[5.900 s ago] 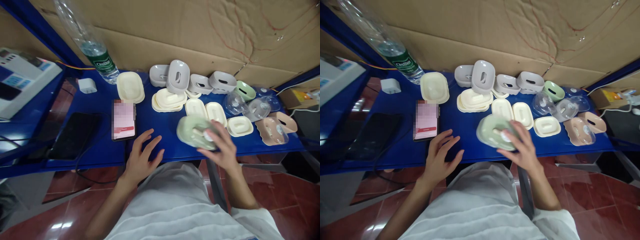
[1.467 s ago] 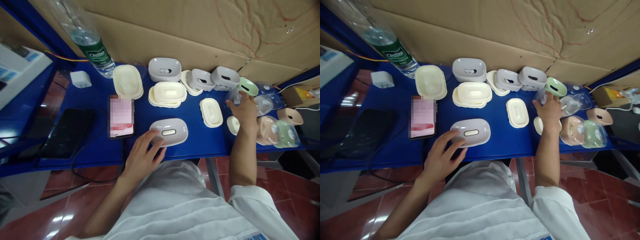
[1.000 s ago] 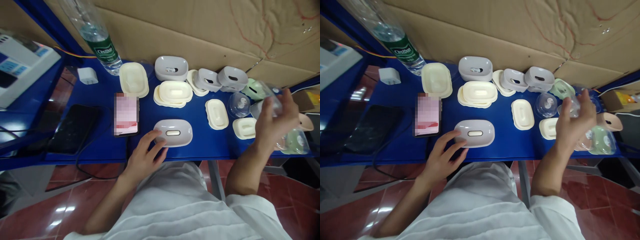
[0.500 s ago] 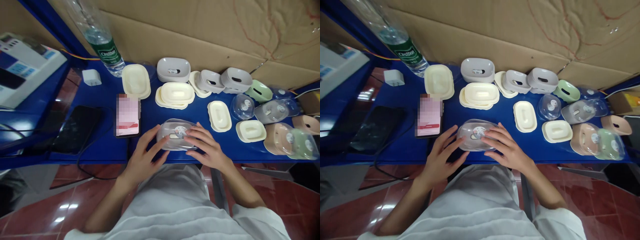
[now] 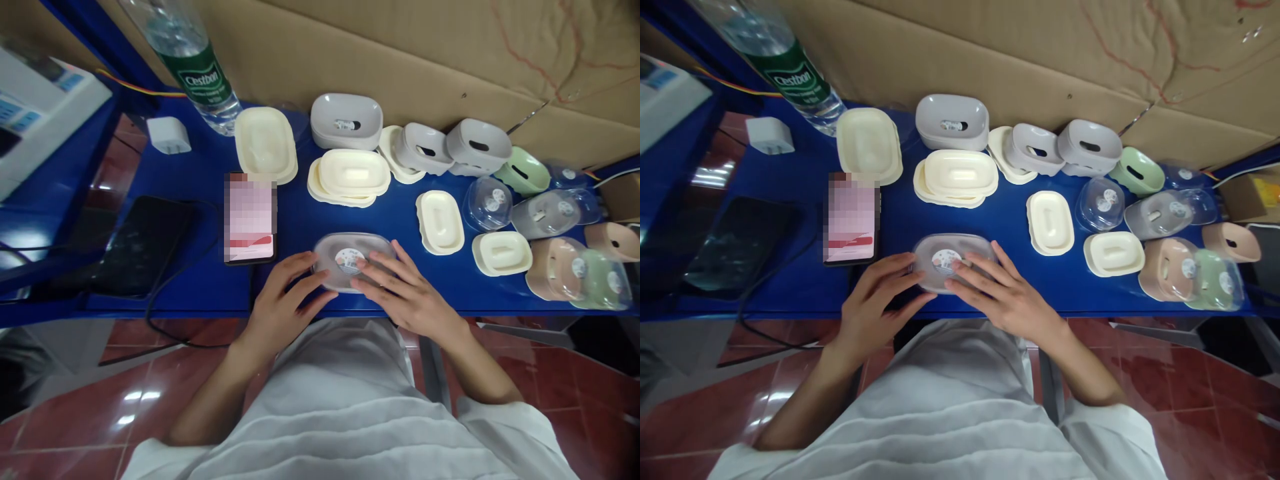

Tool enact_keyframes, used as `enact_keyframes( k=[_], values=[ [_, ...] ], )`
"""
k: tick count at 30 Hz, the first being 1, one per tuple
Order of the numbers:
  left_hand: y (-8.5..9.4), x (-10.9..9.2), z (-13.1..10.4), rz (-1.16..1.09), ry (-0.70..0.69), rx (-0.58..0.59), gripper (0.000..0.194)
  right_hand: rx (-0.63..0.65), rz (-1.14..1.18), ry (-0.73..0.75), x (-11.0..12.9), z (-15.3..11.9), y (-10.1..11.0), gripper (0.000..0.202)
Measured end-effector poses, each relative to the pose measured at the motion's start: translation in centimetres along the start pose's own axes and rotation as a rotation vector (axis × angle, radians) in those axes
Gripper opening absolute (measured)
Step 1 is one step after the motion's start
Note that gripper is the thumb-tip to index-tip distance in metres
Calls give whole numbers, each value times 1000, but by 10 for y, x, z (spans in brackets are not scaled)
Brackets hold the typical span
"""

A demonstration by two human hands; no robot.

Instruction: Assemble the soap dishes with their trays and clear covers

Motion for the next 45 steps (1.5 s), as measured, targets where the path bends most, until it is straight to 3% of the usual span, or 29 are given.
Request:
enact_keyframes(
  k=[4,9,15,25,31,36,39,45],
  values=[
    [-7,0,-1,33,13,46,43,-9,51,-48,-8,-6,-4,62],
    [-14,-6,-2,169,-32,88,55,-89,45,-144,-26,-20,-5,81],
    [-16,-5,-1,142,11,118,66,-185,72,-161,-30,-30,5,79],
    [-28,-18,11,33,-19,228,53,-148,24,-166,-29,-37,2,85],
    [-24,-16,18,-5,-43,171,42,-143,48,-134,-28,-35,1,91],
    [-20,-13,20,-21,-38,121,37,-83,0,-191,-31,-31,-5,98],
    [-21,-10,18,-52,-10,116,42,-67,15,-244,-36,-30,-9,95],
    [-20,2,11,-95,148,86,56,-179,7,-317,-40,-38,-1,85]
  ],
)
Point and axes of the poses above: each hand's wrist, its own z-axis towards the middle knuckle, its own y-axis out of the back of the hand, x = y × z, the point moved 8 cm from there along z, towards the middle knuckle, and after that the axes turned 13 degrees about -z, right-handed, at the moved point
